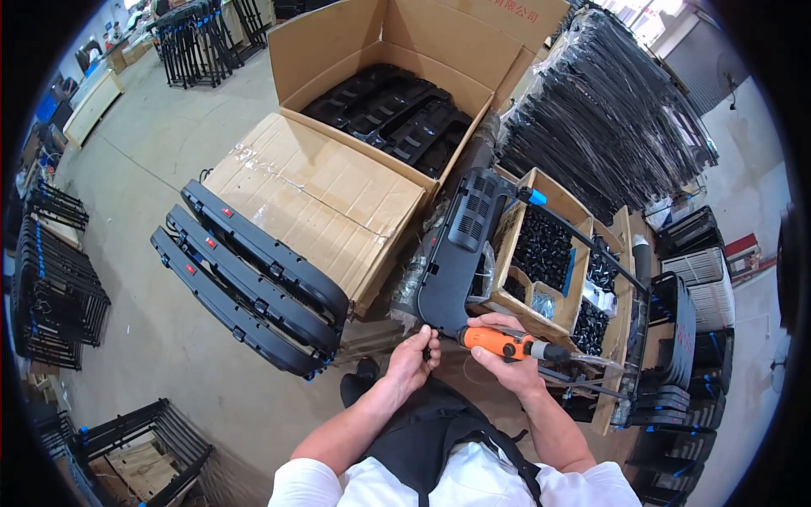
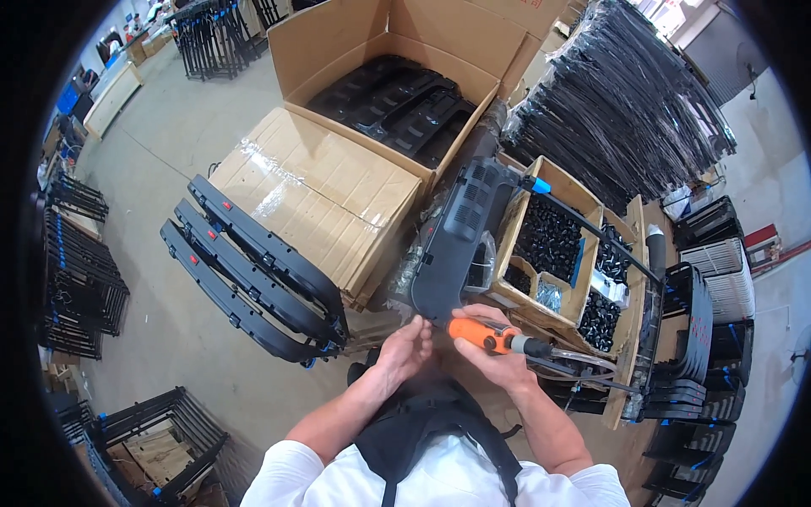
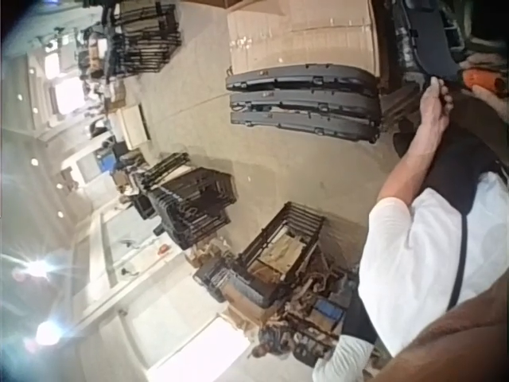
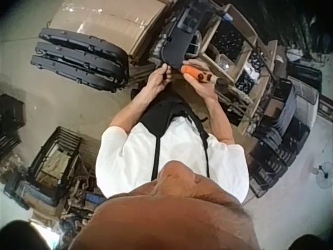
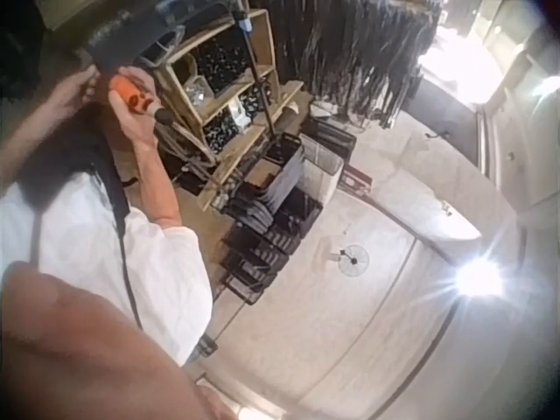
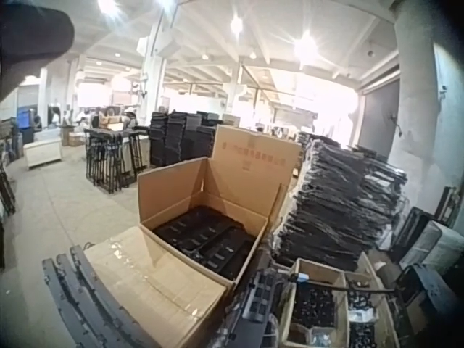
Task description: Using a power screwdriver to attach plastic components to a leaf blower housing on an assembly line.
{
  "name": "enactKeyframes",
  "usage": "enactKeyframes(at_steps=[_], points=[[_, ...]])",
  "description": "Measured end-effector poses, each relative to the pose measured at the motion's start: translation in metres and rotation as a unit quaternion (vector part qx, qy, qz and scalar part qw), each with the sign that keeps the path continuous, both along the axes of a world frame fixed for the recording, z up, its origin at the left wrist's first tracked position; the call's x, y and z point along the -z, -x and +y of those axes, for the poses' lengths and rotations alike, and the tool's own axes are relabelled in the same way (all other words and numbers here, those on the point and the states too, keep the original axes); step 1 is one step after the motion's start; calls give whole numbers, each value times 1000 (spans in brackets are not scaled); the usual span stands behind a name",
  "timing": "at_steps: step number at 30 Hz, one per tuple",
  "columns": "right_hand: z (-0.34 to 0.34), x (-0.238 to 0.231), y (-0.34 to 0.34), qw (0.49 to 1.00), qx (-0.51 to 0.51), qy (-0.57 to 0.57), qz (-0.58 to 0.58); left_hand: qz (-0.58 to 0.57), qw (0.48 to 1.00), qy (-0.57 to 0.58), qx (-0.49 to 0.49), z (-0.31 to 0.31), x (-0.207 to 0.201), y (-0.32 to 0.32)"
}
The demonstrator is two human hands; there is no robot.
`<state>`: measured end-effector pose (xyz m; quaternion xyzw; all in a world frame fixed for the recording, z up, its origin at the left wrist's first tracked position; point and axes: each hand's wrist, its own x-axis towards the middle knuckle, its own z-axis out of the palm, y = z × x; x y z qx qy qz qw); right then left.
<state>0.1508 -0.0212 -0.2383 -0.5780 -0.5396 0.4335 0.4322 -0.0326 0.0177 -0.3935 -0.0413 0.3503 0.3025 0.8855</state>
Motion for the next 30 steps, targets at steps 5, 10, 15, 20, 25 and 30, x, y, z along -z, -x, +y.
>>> enactKeyframes(at_steps=[5,10,15,20,25,30], points=[[-3,-9,-16,1000,-15,-6,-4,-32,998,9,-52,9,-20,-26],[-4,-2,-41,996,-47,-49,-55,-72,994,24,-74,5,-18,-46],[1,2,-62,996,-61,-51,-40,-76,992,33,-93,4,-25,-63],[21,-2,-56,997,-59,-49,-8,-81,989,32,-120,14,-30,-65],[58,7,-41,996,-53,-44,48,-65,989,0,-132,42,-33,-54],[90,12,-19,999,-51,-6,6,-8,998,-43,-48,45,-39,-38]])
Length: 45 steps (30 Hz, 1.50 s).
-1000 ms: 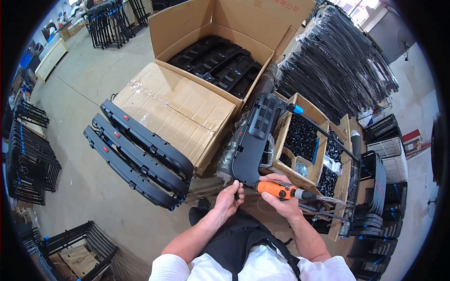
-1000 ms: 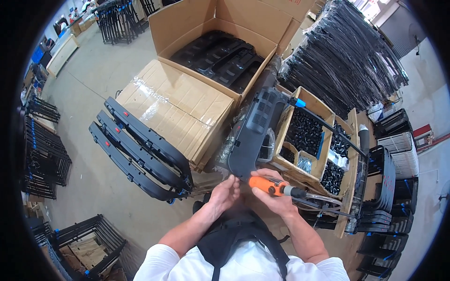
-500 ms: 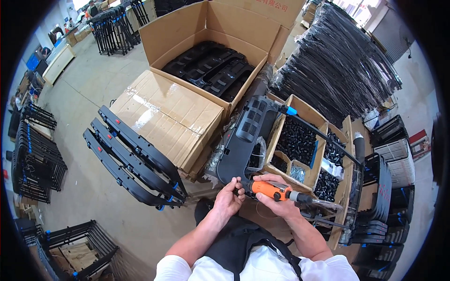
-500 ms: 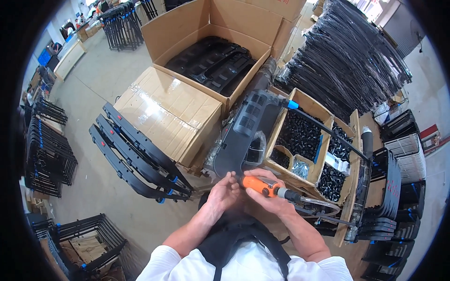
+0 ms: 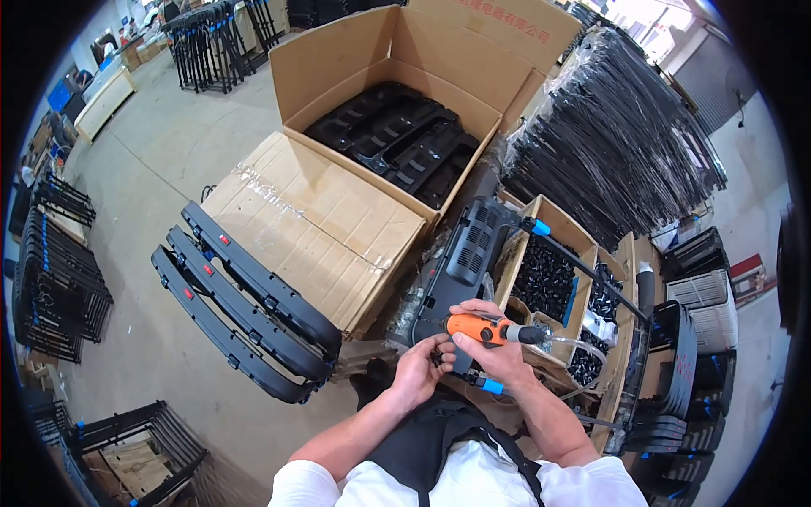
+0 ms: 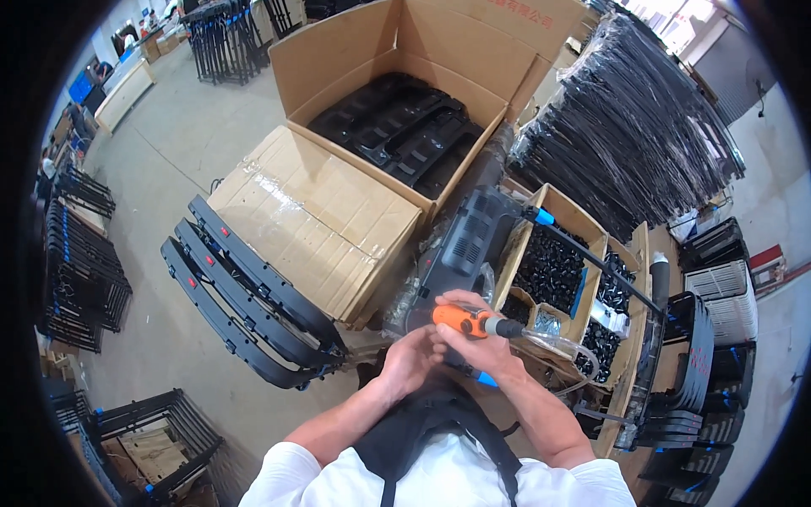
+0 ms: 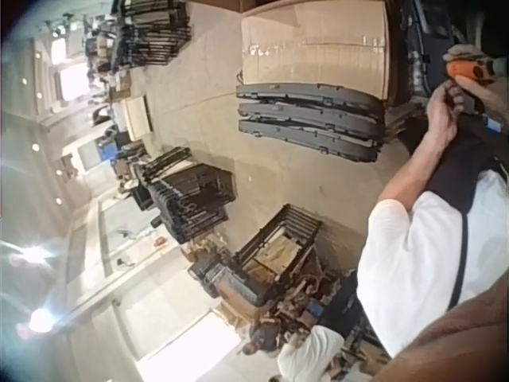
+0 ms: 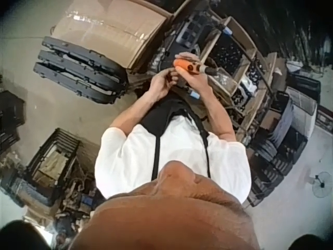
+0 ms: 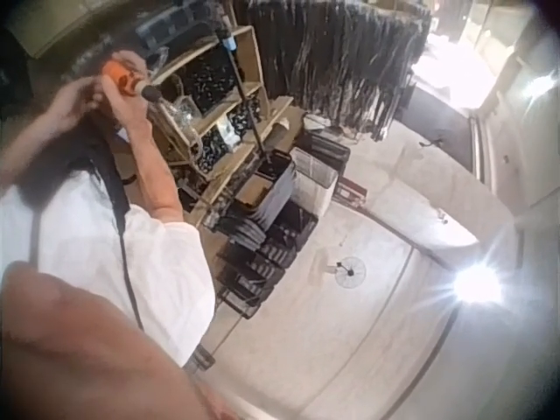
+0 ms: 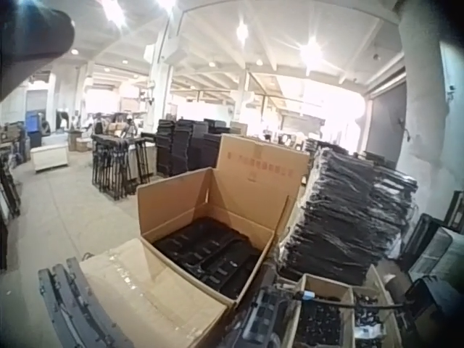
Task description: Using a power screwdriver to attach plastic components to a leaf blower housing on an assembly line.
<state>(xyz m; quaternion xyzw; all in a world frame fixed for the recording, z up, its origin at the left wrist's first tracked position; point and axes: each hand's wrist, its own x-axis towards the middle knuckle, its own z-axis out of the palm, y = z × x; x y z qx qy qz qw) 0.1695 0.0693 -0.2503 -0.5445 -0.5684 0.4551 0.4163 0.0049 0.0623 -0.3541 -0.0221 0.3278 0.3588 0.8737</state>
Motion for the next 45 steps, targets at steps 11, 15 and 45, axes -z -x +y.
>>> enactKeyframes(at_steps=[11,15,45], points=[[41,8,35,992,-38,9,-120,45,987,-91,123,13,17,39],[46,-2,41,978,-52,42,-197,49,988,-89,113,16,16,39],[35,-41,-1,995,-71,-13,-67,41,999,-9,11,24,19,23]])
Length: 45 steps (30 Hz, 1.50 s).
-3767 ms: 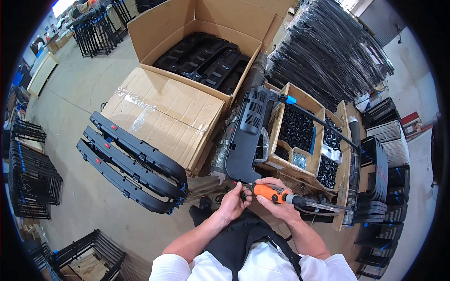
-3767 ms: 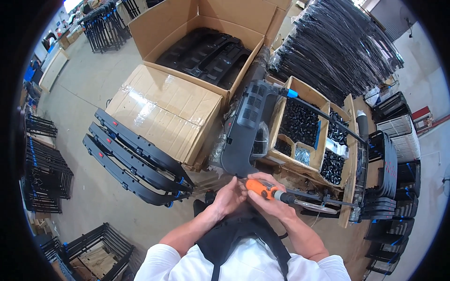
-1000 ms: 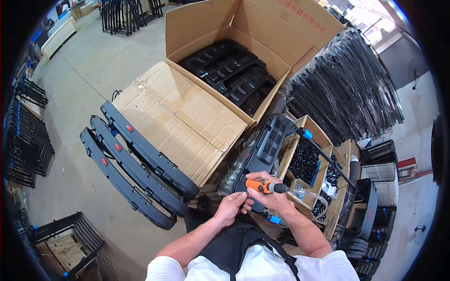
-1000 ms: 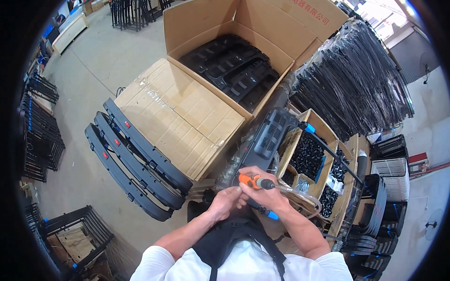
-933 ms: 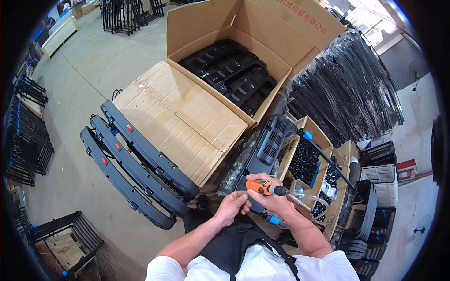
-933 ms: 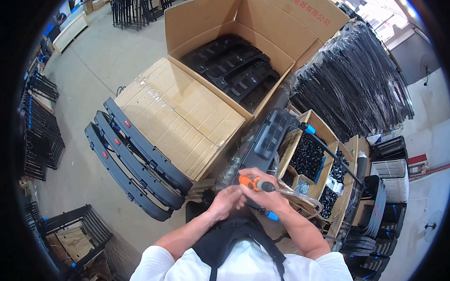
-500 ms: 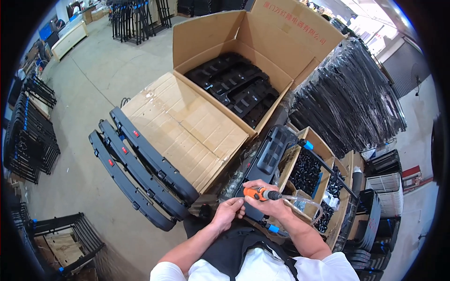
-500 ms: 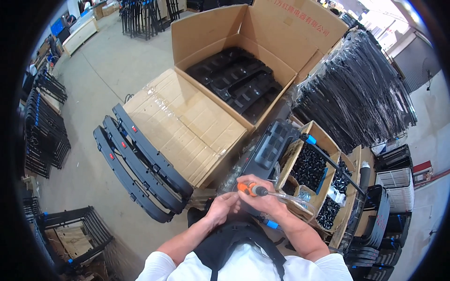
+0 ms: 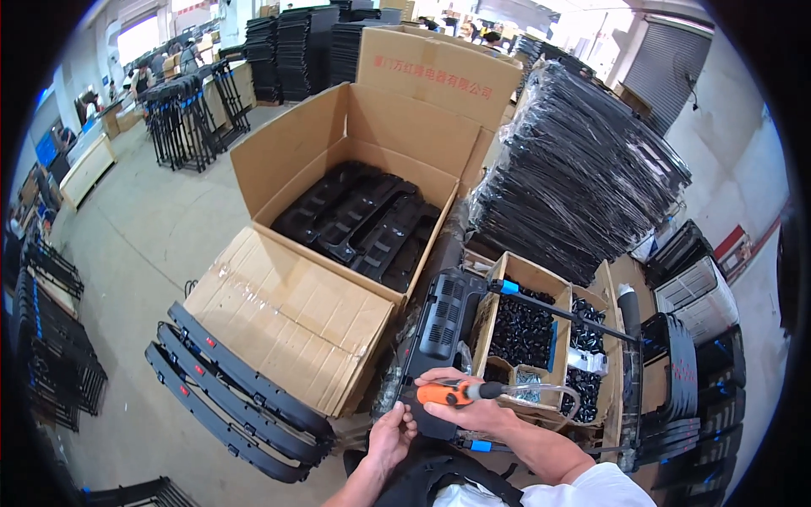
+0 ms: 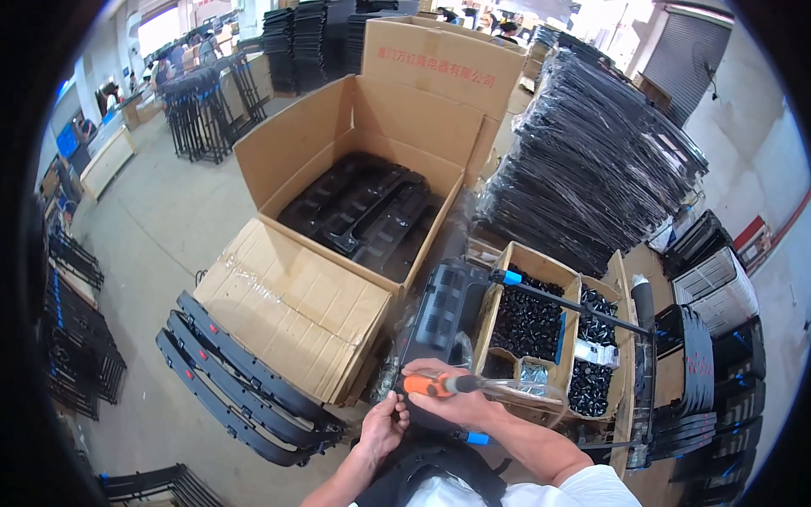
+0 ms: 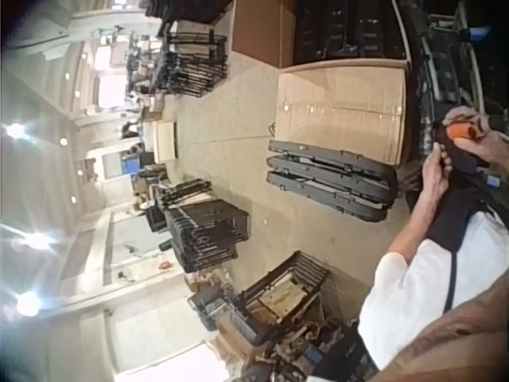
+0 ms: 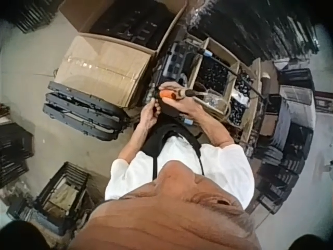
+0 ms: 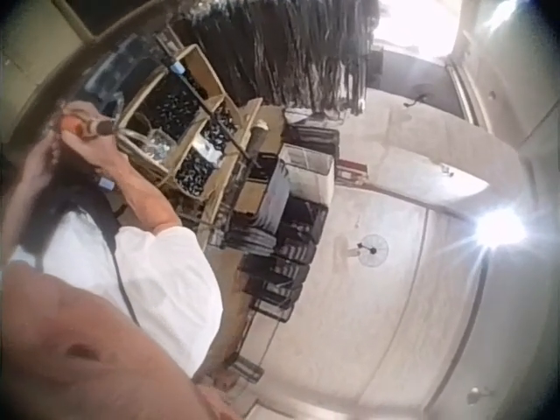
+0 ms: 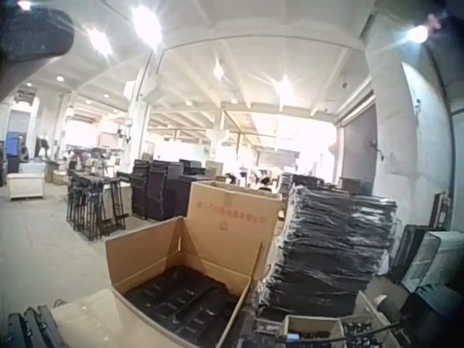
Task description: Using a power screwdriver to attach plastic components to a leaf blower housing on an assembly line.
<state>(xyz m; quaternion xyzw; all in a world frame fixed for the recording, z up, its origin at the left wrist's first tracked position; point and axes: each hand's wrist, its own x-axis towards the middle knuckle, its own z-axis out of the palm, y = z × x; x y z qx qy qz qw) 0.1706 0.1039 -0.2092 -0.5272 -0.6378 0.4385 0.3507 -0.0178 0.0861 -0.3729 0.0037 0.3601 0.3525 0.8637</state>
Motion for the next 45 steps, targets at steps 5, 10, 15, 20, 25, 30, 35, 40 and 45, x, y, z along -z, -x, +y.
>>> enactKeyframes(at_steps=[5,10,15,20,25,30,35,40,45], points=[[-10,-17,-39,995,56,14,77,-44,998,43,-24,34,-10,-37],[-13,-32,-74,995,97,-12,20,-100,993,54,5,67,-23,-91],[-11,-19,-122,987,146,-41,62,-157,986,56,20,84,-30,-147],[0,-17,-167,980,183,-43,63,-125,987,92,37,101,-45,-203],[32,-3,-210,967,234,-38,88,-149,985,82,16,122,-47,-256],[100,6,-261,964,245,-43,91,-84,992,79,53,132,-30,-280],[170,25,-284,968,239,-43,63,-17,994,34,105,146,-16,-283],[200,37,-287,973,227,-33,33,-1,994,9,106,166,-4,-286],[211,51,-287,978,207,-18,2,10,996,-14,91,177,6,-290]])
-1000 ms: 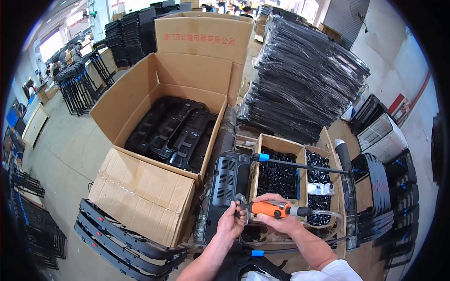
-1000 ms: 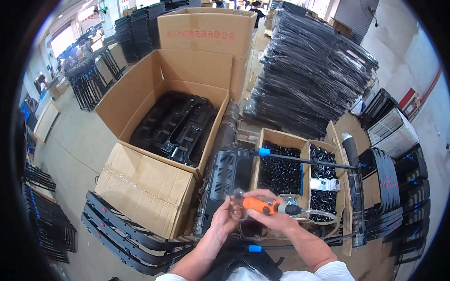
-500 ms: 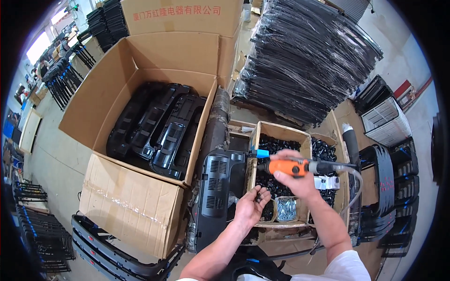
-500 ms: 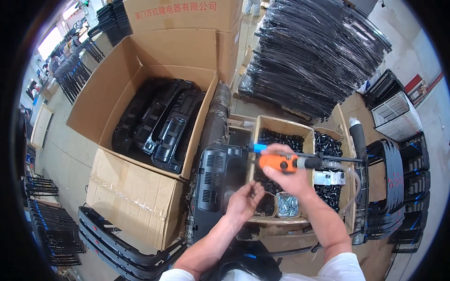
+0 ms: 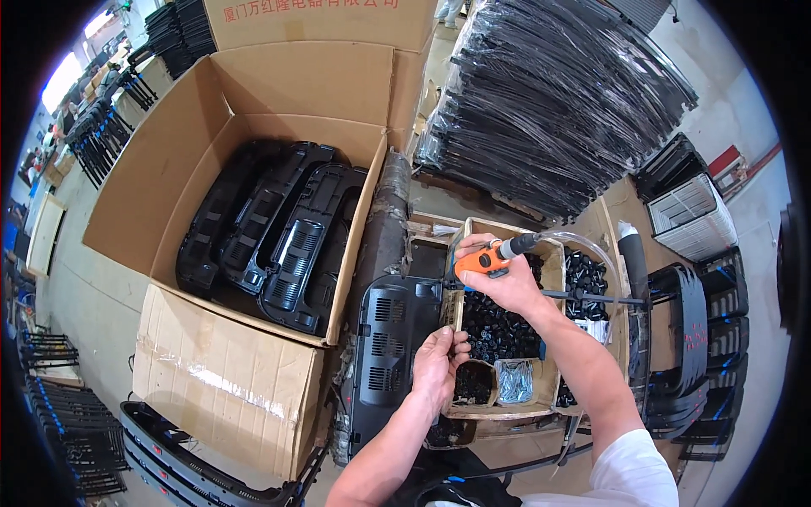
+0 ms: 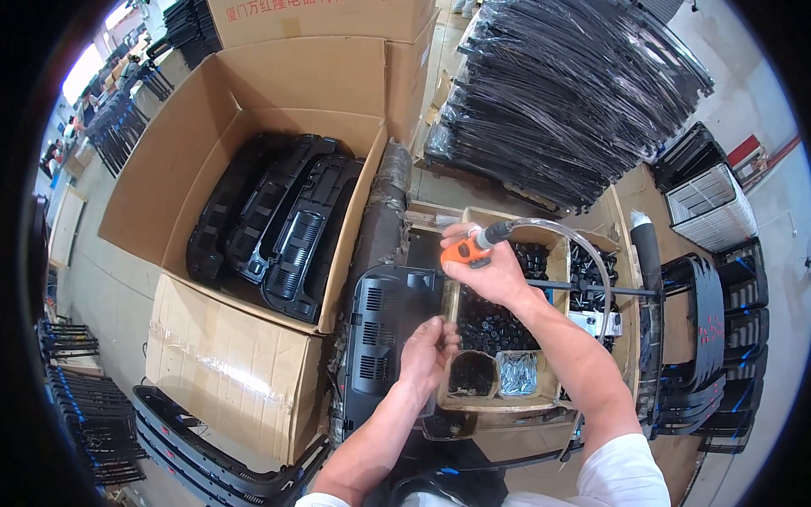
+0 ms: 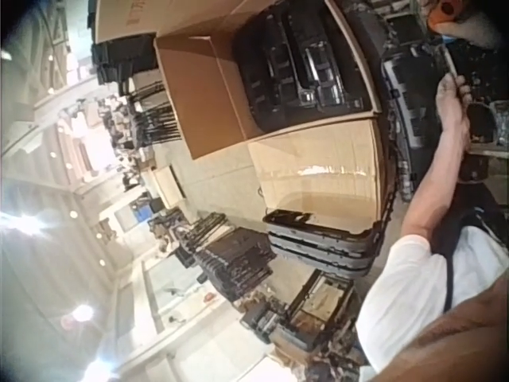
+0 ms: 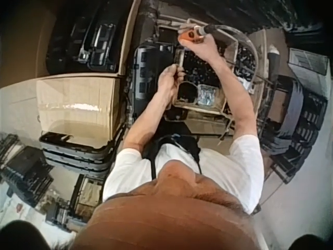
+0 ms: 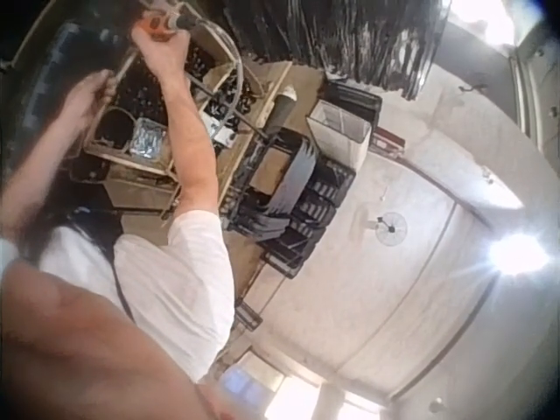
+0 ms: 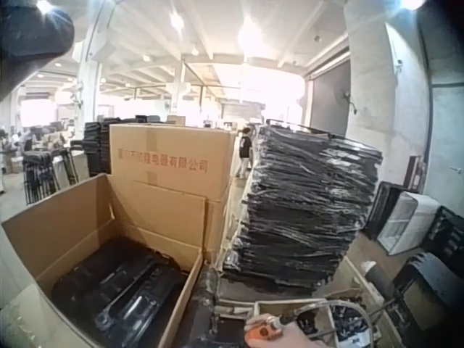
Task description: Using a power screwdriver to attach plastic components to a leaf blower housing on an assembly line.
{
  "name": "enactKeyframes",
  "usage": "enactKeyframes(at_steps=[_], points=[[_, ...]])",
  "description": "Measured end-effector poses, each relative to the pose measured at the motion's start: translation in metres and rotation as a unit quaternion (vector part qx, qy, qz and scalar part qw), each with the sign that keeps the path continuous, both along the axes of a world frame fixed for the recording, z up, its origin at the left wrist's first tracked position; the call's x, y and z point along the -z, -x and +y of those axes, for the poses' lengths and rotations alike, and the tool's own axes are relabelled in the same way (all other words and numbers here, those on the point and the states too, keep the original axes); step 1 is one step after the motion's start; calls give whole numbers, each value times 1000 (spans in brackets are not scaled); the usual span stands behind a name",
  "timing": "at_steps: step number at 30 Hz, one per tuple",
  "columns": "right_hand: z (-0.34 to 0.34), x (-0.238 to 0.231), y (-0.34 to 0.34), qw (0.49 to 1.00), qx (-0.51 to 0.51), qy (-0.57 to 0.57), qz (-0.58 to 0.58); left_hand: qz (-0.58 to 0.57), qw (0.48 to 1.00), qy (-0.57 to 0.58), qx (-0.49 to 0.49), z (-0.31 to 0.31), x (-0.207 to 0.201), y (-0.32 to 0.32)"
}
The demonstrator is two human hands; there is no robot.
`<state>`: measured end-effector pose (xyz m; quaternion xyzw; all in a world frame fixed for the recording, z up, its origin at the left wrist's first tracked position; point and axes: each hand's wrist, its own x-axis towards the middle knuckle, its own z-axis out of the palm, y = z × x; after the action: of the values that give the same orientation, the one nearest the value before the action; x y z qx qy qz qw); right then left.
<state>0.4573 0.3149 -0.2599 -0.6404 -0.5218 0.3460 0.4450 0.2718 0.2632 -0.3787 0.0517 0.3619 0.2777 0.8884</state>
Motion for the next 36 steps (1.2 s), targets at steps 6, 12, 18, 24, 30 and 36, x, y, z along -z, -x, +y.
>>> enactKeyframes(at_steps=[6,12,18,24,30,36], points=[[2,9,5,998,-27,38,-51,0,998,37,-49,3,4,-4],[4,0,14,991,-45,58,-109,-6,997,37,-65,7,6,-8],[5,-3,13,990,-37,61,-121,-11,996,56,-72,21,11,-18],[8,3,8,991,-53,69,-106,-11,992,77,-97,36,18,-31],[-9,-17,20,998,-40,20,42,-57,982,117,-134,51,17,-31],[-16,-32,25,995,-72,26,71,-175,952,165,-190,66,17,-30]])
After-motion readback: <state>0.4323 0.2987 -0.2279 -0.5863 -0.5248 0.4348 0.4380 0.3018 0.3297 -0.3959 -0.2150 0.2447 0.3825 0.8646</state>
